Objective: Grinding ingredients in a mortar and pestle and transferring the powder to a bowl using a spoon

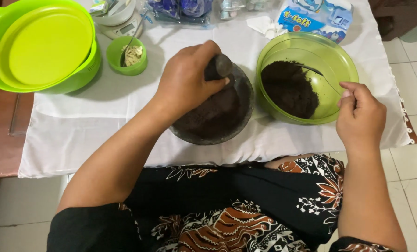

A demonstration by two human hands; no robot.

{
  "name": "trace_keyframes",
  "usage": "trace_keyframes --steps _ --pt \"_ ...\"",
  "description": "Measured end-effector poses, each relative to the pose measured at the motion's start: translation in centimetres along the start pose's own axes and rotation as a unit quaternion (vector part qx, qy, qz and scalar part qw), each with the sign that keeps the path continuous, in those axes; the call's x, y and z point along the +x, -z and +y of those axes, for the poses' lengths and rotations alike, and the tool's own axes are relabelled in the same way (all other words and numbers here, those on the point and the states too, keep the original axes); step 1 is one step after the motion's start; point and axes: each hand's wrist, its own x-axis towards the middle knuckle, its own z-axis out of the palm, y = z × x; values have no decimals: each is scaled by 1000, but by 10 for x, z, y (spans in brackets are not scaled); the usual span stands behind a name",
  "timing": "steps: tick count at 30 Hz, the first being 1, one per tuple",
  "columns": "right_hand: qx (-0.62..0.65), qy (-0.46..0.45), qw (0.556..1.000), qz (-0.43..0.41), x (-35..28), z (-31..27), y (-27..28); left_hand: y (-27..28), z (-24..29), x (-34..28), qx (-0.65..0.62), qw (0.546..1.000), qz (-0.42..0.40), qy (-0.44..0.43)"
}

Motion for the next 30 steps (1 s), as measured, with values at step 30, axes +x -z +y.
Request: trace_keyframes --steps 30 --pt "83 156 960 -219 48 -126 -48 -20 -81 -58 -586 693 110 405"
